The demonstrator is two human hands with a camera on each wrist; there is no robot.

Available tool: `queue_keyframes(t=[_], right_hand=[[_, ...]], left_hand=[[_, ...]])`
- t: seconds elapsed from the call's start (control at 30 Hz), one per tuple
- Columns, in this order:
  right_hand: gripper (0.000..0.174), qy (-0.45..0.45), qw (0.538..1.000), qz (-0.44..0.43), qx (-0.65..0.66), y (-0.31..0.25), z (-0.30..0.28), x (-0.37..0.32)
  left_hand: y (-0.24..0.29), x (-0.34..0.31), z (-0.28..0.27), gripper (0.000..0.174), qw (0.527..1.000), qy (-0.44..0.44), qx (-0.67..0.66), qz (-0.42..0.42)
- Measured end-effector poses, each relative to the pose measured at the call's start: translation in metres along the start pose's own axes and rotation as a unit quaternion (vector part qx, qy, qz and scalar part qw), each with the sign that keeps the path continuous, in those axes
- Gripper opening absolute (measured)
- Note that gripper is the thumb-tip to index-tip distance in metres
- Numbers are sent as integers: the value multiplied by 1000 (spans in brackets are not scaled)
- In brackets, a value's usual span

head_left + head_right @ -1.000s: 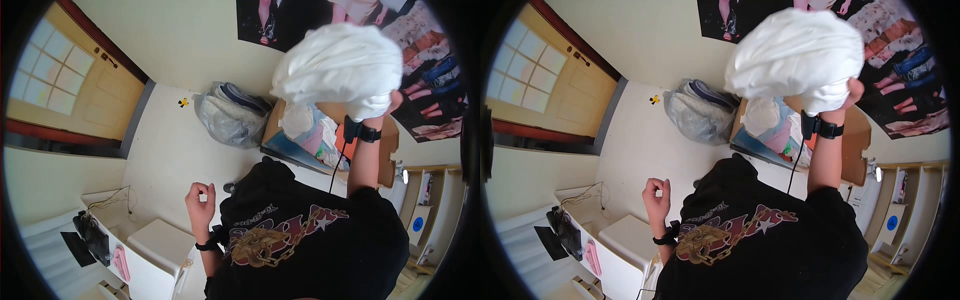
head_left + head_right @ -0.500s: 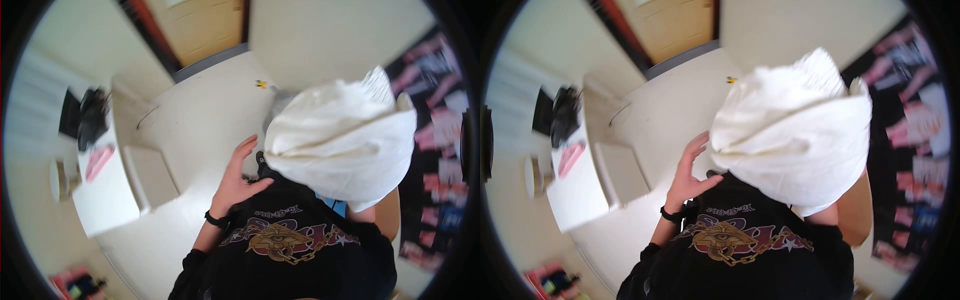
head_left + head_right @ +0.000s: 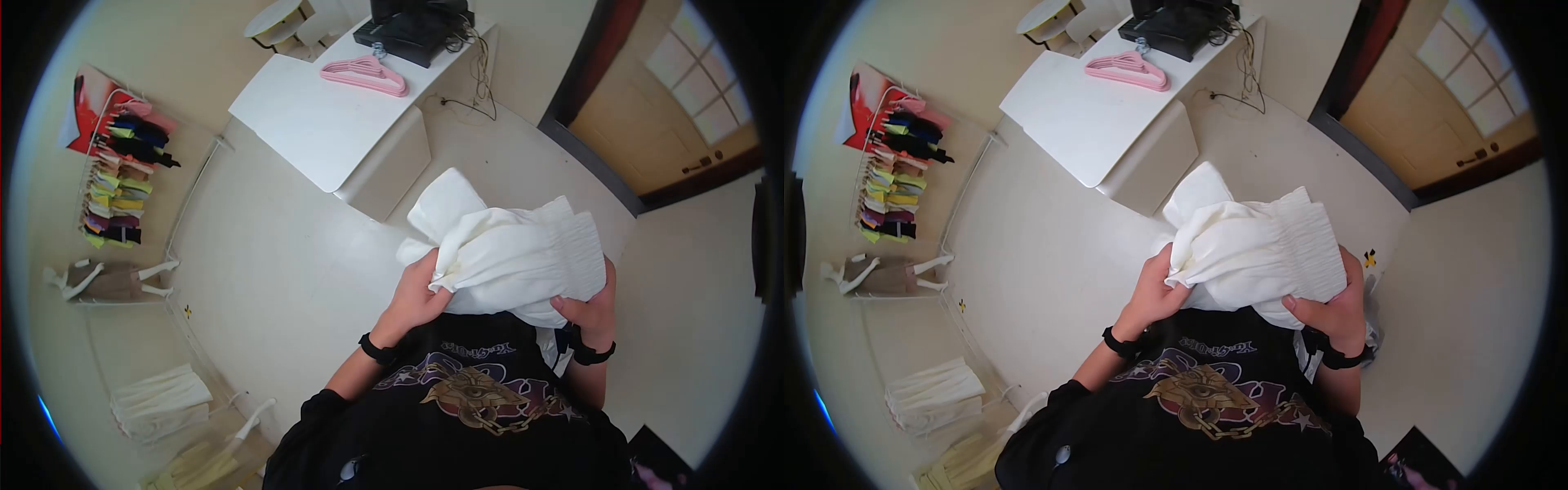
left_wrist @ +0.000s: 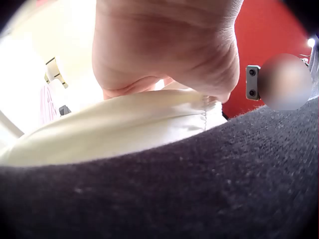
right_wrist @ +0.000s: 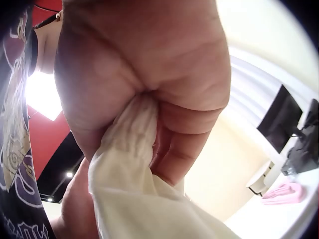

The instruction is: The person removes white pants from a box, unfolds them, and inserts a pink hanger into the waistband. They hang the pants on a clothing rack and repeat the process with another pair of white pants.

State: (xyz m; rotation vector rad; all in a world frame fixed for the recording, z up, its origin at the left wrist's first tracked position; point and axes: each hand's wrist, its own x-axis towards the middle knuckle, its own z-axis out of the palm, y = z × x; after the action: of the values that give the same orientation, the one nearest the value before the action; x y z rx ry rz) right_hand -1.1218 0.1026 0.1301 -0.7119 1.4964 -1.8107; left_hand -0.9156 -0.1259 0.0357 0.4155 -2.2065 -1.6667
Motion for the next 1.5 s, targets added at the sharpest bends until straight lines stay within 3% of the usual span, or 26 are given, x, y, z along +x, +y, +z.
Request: queue_keyframes(t=[0.13,0.17,0.27,0.33,0.37,0.43,0.57,0.6,0.7,0.83,0.9,0.97,1.03,1.1,1.17,1.2,1.33,1.43,1.5], right_hand=[[56,-15,999,-40,29,-8,1,72],[51,-73,995,-64,15,-6,-2,90],[47,-197,976,-92,28,-7,-13,139],[43,-286,951,-104,56,-16,-7,171],[43,-292,949,-100,64,-21,-4,185],[41,-351,928,-127,-8,-24,6,205],[44,-354,924,-88,-115,-12,30,221],[50,-340,921,-117,-149,-10,38,224],[55,-352,910,-147,-161,5,45,233],[51,-346,912,-106,-191,12,48,244],[51,-350,908,-126,-191,17,47,253],[52,-352,903,-149,-196,16,46,261],[56,-401,892,-98,-185,7,48,271],[58,-389,901,-78,-177,0,57,277],[56,-434,879,-38,-195,-5,61,283],[47,-438,878,-13,-191,-5,64,289],[39,-399,905,-26,-143,1,89,311],[37,-406,888,-19,-213,-4,107,325],[37,-328,897,-40,-292,1,119,331]], left_hand=[[6,33,-19,36,993,104,49,-35],[6,43,-26,36,991,114,53,-34],[6,67,-27,48,988,102,58,-100],[16,79,-25,79,987,134,7,-92],[19,85,-23,79,985,139,11,-99],[28,89,-18,107,984,156,-85,-10],[37,97,-25,113,985,144,-93,-27],[39,101,-29,111,988,147,-39,-1],[34,104,-32,87,981,140,-131,-19],[18,124,-43,78,964,129,-230,25],[15,138,-51,74,936,140,-318,-54],[18,158,-63,76,902,110,-412,-65],[14,175,-83,92,935,37,-343,-87],[7,183,-100,83,929,19,-358,-88],[-7,187,-127,49,962,-87,-243,-92],[-7,192,-139,18,960,-76,-261,-73],[-14,200,-188,17,971,-15,-239,-23],[-27,199,-214,16,972,4,-236,26],[-36,199,-235,16,967,12,-252,29]])
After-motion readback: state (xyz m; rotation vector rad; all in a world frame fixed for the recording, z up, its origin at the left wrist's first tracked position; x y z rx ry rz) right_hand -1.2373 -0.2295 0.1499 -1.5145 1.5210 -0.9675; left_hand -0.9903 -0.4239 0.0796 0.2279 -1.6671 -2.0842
